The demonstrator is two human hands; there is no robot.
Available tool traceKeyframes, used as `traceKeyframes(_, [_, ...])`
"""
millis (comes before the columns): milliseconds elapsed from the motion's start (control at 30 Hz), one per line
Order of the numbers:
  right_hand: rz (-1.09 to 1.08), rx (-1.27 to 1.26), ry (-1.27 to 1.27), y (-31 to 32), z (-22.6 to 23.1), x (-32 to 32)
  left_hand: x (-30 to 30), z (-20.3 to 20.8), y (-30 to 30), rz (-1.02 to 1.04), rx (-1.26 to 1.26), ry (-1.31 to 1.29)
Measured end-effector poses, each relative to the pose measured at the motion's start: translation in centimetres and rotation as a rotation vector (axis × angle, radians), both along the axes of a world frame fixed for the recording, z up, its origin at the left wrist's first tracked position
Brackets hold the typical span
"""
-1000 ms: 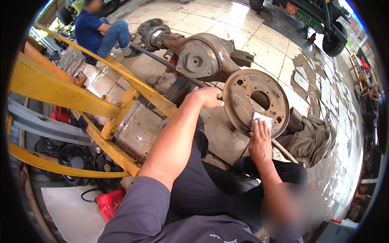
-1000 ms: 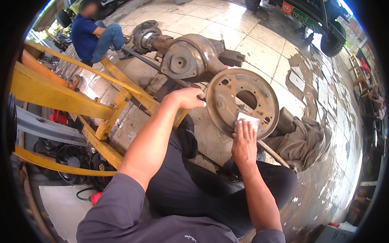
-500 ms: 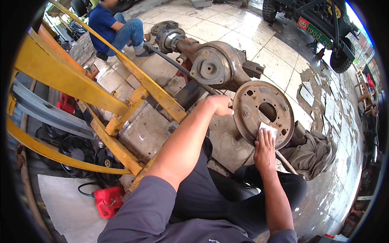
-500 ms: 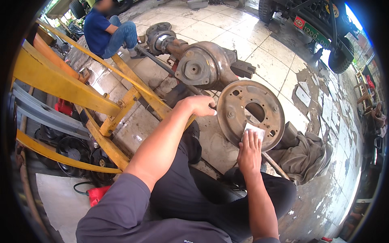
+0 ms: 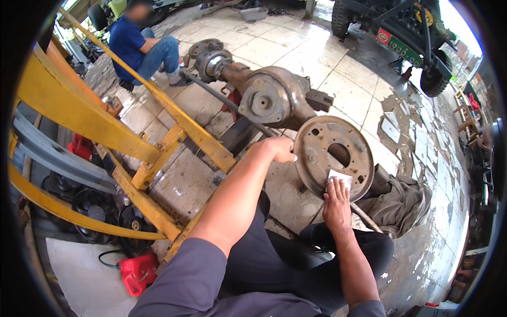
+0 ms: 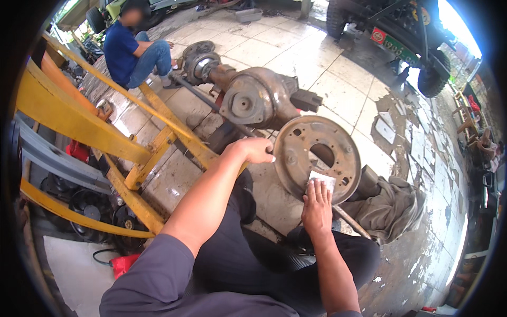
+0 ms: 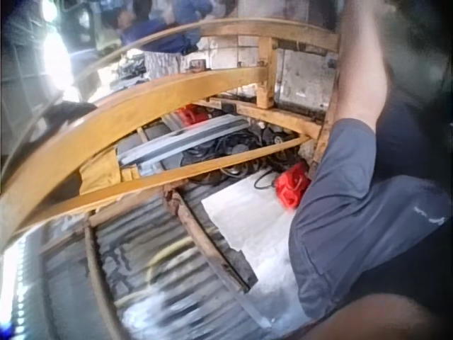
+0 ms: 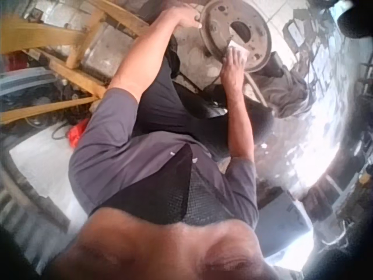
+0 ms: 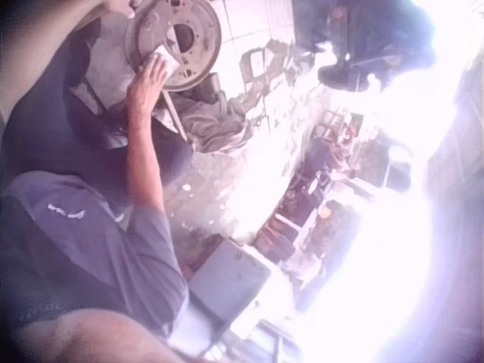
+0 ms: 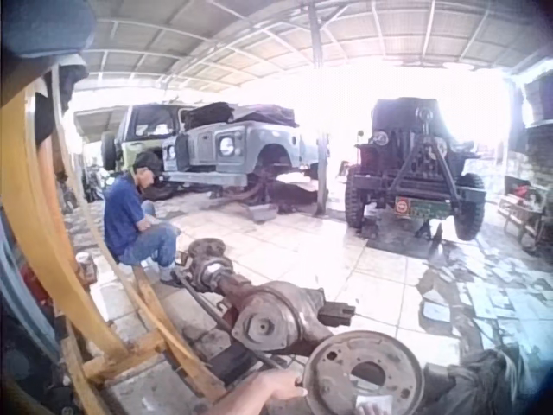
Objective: The person is cleaning a brake drum using sandpaper. They are sitting on the floor in a workshop, holding the brake drum with one hand and scrubbing it with sandpaper in the other. The person rotates the drum to clean different areas.
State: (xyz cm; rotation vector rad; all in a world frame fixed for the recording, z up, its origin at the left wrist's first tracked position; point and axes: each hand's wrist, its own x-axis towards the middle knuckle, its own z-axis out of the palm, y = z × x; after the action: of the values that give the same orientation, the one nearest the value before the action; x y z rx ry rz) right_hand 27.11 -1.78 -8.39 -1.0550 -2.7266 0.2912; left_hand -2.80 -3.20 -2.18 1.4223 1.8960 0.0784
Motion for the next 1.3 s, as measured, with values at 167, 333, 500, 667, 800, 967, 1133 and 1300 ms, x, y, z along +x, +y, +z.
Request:
traceKeyframes(167, [-0.021,-0.016,0.021,0.0,-0.7,-0.7,-0.1,-0.4,-0.2,-0.007,0.092,0.007])
traceKeyframes(333, [-0.047,0.009,0.009,0.7,0.0,-1.3,-0.3,0.6,-0.9,0.085,0.022,-0.031])
traceKeyframes(500, [-0.091,0.015,0.037,0.7,-0.6,-0.2,0.3,0.7,-1.0,0.156,0.105,-0.021])
traceKeyframes(667, [-0.02,0.031,0.004,-0.2,-0.8,-0.8,0.3,0.5,-0.9,0.078,0.167,0.01])
traceKeyframes(800, [-0.131,0.014,0.029,1.4,-0.4,-0.6,0.5,1.0,-0.7,0.013,0.137,-0.016])
traceKeyframes(967, [-0.05,-0.052,0.023,0.5,0.3,-0.7,0.0,0.5,-1.1,0.048,0.101,0.011])
traceKeyframes(1133, [-0.06,-0.003,0.002,0.1,0.2,-1.2,-0.6,-0.5,-0.6,0.022,0.098,0.059])
traceKeyframes(1300, [-0.155,0.005,-0.009,1.0,0.0,-0.7,-0.1,1.1,-1.1,0.056,0.065,0.032])
